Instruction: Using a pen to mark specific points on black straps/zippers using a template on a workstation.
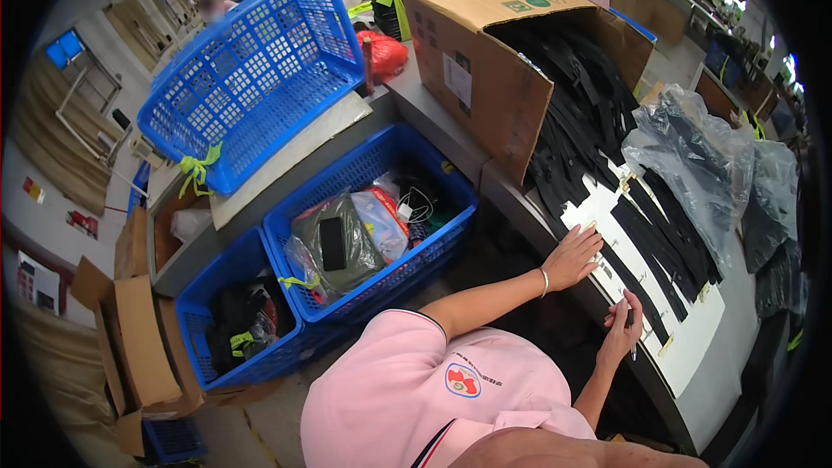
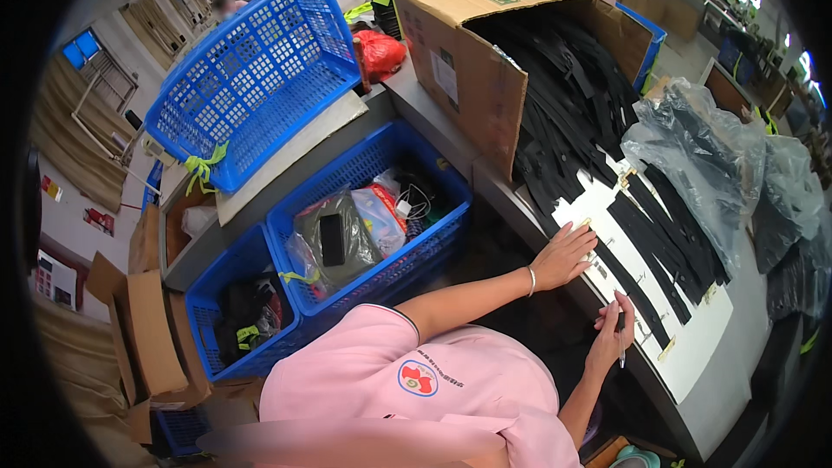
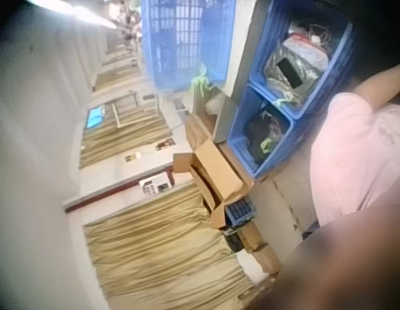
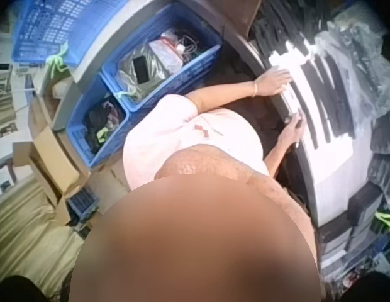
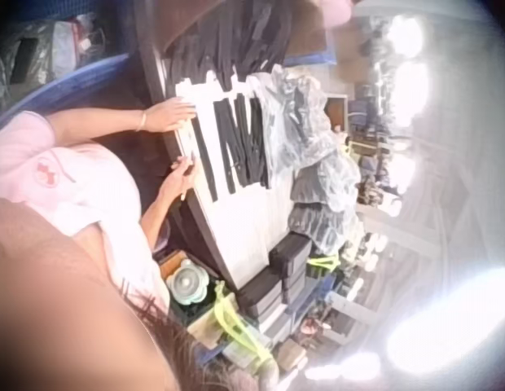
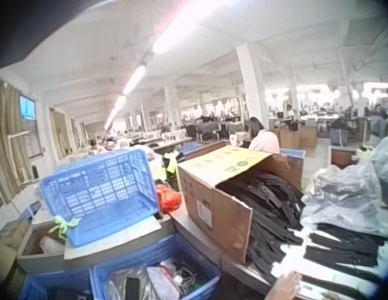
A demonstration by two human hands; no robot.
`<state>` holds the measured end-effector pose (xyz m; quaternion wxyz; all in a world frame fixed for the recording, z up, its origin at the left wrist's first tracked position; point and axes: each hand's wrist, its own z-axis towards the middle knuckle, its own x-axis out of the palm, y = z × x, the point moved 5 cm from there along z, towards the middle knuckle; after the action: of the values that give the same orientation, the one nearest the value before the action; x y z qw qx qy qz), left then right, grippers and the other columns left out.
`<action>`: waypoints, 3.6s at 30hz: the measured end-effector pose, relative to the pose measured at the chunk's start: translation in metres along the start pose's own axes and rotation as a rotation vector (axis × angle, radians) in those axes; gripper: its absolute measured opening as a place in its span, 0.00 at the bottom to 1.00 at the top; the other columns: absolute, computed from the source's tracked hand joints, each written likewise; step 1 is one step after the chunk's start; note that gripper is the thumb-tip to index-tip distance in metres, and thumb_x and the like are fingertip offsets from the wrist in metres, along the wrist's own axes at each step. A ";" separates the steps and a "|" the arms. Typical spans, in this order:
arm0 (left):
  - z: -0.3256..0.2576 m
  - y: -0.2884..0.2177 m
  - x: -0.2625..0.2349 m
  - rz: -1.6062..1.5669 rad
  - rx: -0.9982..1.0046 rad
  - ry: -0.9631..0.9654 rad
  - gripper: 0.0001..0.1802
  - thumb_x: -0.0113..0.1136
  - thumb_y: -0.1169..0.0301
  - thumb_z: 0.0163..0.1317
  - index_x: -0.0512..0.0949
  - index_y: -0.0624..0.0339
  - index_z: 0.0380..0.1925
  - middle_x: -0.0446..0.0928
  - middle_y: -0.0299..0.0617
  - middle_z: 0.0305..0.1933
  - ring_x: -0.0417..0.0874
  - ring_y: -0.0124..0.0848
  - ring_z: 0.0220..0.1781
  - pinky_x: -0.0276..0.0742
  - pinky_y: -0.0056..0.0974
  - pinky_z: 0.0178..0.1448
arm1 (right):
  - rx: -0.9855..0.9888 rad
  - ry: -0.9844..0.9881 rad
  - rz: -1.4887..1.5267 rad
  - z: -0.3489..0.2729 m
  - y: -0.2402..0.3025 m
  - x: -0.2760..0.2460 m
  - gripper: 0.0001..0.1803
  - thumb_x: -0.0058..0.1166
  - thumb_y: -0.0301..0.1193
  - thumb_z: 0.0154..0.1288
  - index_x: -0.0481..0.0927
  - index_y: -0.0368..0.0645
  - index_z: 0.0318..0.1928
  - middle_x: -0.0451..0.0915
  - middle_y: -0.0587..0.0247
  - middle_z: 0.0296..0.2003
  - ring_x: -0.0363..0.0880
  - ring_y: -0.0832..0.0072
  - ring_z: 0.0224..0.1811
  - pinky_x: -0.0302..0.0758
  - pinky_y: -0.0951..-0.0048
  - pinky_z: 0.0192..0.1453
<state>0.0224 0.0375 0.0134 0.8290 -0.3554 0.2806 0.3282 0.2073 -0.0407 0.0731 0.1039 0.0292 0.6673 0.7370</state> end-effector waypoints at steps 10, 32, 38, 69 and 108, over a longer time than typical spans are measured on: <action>-0.001 0.002 0.003 0.006 -0.011 0.004 0.28 0.59 0.60 0.71 0.73 0.63 0.65 0.71 0.47 0.72 0.61 0.44 0.80 0.46 0.53 0.86 | -0.010 0.036 -0.023 -0.008 0.004 0.005 0.13 0.53 0.28 0.79 0.82 0.39 0.58 0.78 0.69 0.32 0.69 0.87 0.28 0.68 0.83 0.33; 0.002 -0.001 -0.002 0.048 -0.032 0.076 0.26 0.57 0.60 0.73 0.72 0.61 0.66 0.70 0.47 0.73 0.62 0.44 0.80 0.51 0.54 0.84 | -1.099 -0.522 -0.083 -0.059 0.203 -0.047 0.17 0.44 0.31 0.81 0.85 0.35 0.47 0.79 0.58 0.49 0.75 0.78 0.41 0.72 0.78 0.43; 0.001 -0.001 0.000 0.104 -0.021 0.089 0.26 0.56 0.60 0.74 0.71 0.61 0.67 0.69 0.47 0.73 0.61 0.44 0.81 0.51 0.54 0.84 | -0.992 -0.508 -0.018 -0.053 0.190 -0.041 0.17 0.44 0.32 0.81 0.86 0.35 0.46 0.80 0.58 0.47 0.75 0.78 0.38 0.71 0.79 0.41; 0.006 -0.002 -0.004 0.068 -0.062 0.161 0.30 0.64 0.65 0.68 0.72 0.60 0.69 0.72 0.45 0.73 0.66 0.44 0.79 0.51 0.57 0.81 | 0.247 0.071 0.220 0.091 -0.012 0.022 0.11 0.60 0.30 0.73 0.84 0.37 0.51 0.78 0.71 0.29 0.71 0.86 0.27 0.66 0.82 0.34; 0.006 0.000 -0.003 0.056 -0.131 0.231 0.30 0.62 0.64 0.68 0.74 0.48 0.71 0.71 0.39 0.74 0.64 0.41 0.80 0.46 0.54 0.82 | -0.014 0.002 -0.257 0.110 -0.048 0.048 0.08 0.64 0.31 0.69 0.80 0.41 0.38 0.82 0.67 0.24 0.77 0.84 0.24 0.74 0.78 0.29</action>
<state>0.0218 0.0407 0.0193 0.7568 -0.4362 0.3620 0.3256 0.1857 0.0805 0.0326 0.1971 -0.0582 0.6603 0.7224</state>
